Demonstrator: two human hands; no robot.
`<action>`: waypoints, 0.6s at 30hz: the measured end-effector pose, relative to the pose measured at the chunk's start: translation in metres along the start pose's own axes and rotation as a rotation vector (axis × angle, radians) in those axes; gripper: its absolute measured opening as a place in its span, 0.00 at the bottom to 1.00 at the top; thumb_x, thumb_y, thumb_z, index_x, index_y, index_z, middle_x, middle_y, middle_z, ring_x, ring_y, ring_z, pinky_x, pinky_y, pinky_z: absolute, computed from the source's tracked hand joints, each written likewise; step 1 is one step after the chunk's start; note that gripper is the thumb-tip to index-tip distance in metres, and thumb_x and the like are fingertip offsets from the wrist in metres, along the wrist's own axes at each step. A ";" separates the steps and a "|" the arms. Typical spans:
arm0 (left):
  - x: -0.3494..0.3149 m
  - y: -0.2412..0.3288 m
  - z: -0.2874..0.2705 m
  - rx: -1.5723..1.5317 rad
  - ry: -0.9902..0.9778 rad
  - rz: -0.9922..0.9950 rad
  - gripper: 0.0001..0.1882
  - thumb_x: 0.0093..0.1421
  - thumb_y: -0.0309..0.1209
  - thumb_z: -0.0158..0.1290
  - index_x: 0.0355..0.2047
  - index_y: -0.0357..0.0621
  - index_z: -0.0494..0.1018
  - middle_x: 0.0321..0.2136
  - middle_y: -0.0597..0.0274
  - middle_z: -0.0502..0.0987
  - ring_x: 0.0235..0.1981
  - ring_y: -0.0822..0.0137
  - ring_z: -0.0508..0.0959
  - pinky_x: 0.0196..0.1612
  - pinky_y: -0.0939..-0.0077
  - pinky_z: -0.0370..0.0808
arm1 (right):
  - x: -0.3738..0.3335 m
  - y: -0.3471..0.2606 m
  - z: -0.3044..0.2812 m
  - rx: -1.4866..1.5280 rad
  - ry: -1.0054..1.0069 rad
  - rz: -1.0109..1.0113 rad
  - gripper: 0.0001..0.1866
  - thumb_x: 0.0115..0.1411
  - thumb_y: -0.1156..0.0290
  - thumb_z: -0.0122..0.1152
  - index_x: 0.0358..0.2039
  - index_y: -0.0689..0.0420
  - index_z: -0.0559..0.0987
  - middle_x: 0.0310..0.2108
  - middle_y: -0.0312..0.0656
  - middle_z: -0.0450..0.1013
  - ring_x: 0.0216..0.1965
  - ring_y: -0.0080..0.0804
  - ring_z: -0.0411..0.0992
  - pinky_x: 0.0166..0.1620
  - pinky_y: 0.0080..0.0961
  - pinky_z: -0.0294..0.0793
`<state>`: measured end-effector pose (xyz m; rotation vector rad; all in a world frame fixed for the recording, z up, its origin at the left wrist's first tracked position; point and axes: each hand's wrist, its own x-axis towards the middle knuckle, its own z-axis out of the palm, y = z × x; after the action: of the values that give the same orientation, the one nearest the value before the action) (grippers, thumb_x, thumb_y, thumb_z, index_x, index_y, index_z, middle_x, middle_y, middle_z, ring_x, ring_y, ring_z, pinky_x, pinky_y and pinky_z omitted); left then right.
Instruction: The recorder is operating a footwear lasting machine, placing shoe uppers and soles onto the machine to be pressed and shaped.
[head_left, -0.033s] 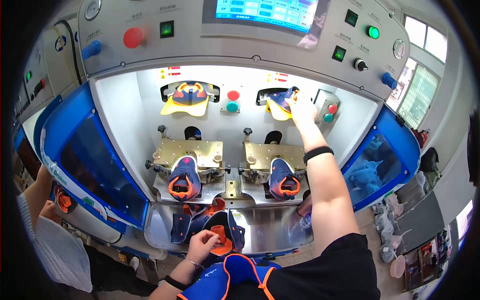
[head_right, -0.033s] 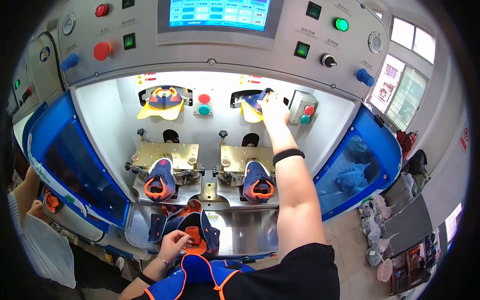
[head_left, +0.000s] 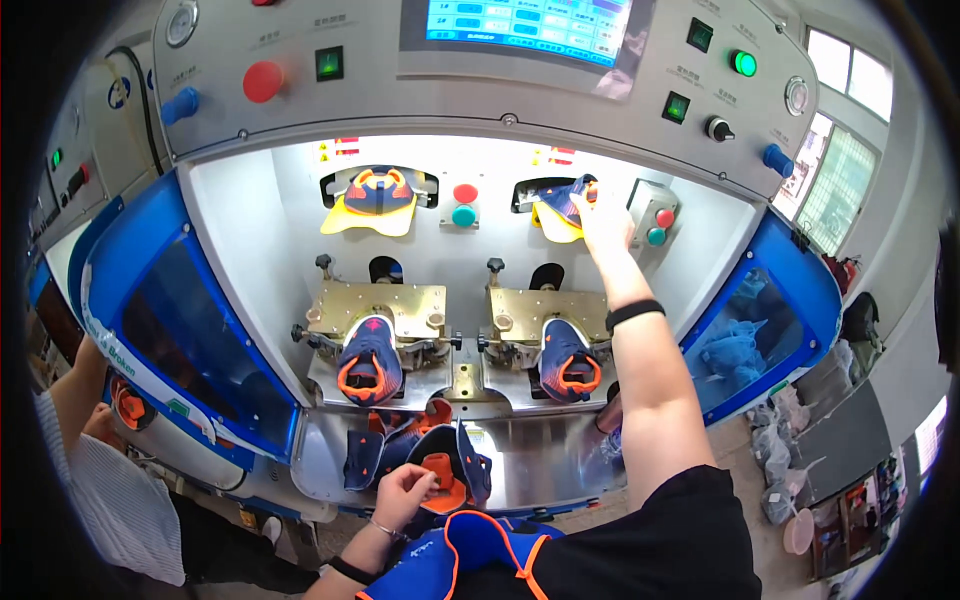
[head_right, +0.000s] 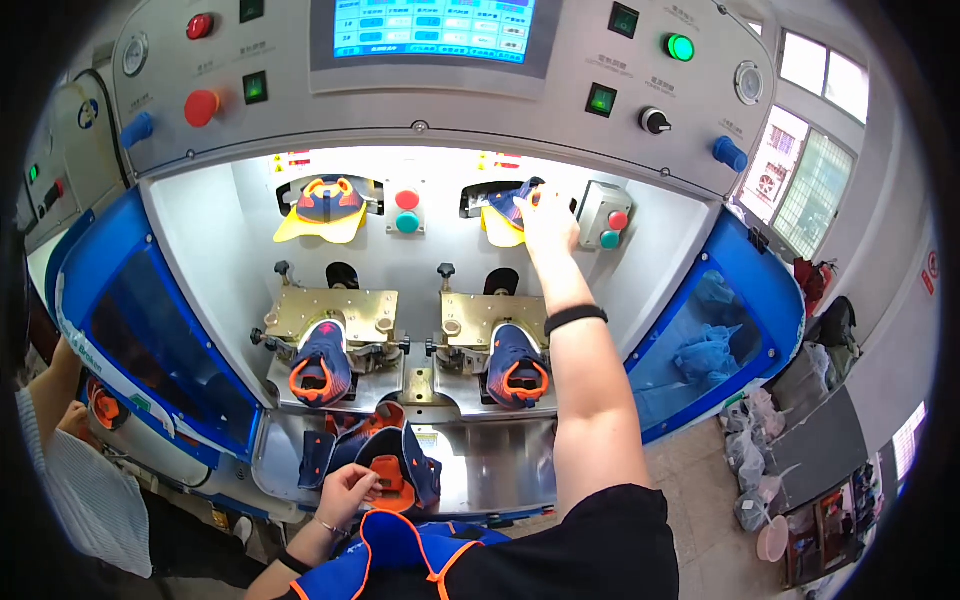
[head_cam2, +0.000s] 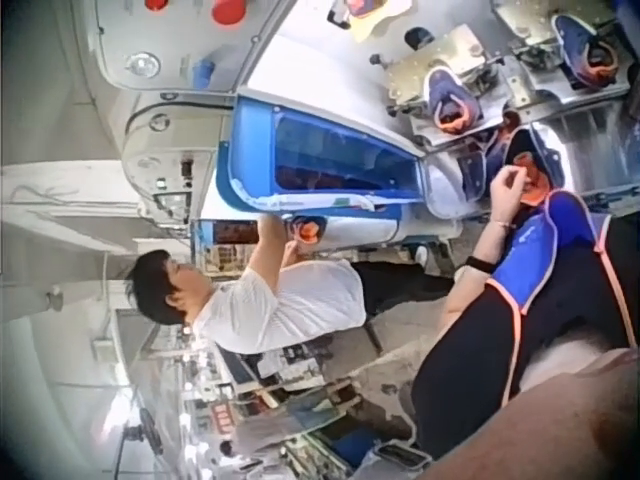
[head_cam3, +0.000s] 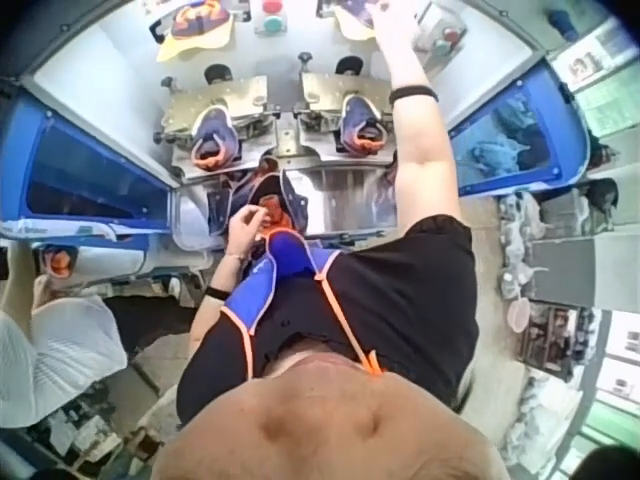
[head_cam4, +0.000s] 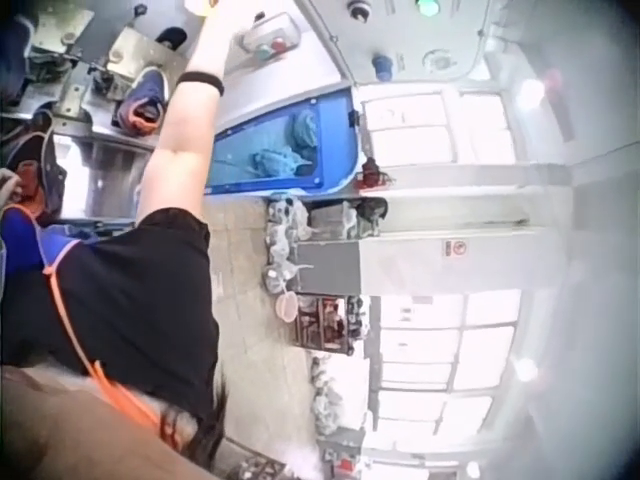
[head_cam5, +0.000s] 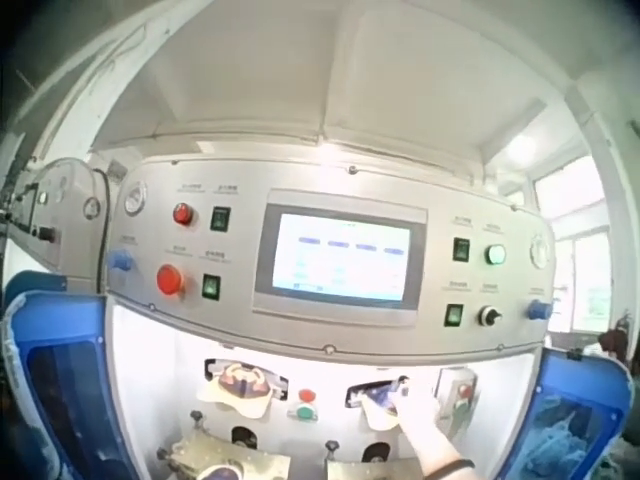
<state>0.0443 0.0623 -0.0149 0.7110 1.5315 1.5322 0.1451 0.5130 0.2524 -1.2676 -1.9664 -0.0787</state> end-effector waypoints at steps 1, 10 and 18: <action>-0.005 0.000 -0.004 -0.045 0.050 -0.026 0.07 0.64 0.28 0.55 0.36 0.36 0.75 0.28 0.60 0.81 0.28 0.73 0.81 0.33 0.81 0.78 | -0.007 0.001 0.009 0.013 -0.003 -0.003 0.18 0.64 0.53 0.56 0.47 0.52 0.73 0.51 0.47 0.68 0.44 0.43 0.75 0.47 0.37 0.77; -0.003 0.002 -0.010 -0.032 0.096 -0.040 0.07 0.65 0.29 0.55 0.35 0.37 0.75 0.28 0.60 0.81 0.28 0.74 0.81 0.31 0.82 0.78 | -0.022 0.149 0.064 0.317 0.597 0.256 0.20 0.70 0.53 0.42 0.41 0.59 0.70 0.63 0.53 0.62 0.59 0.51 0.64 0.57 0.41 0.67; 0.010 -0.001 0.009 -0.007 0.097 0.073 0.07 0.65 0.28 0.53 0.31 0.38 0.74 0.25 0.65 0.78 0.27 0.76 0.78 0.31 0.82 0.75 | -0.082 0.114 0.012 0.387 0.260 0.034 0.14 0.70 0.62 0.49 0.40 0.62 0.71 0.53 0.50 0.71 0.49 0.43 0.71 0.53 0.35 0.69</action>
<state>0.0469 0.0753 -0.0166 0.7035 1.5858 1.6468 0.2453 0.5143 0.1527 -0.9825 -1.6396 0.1417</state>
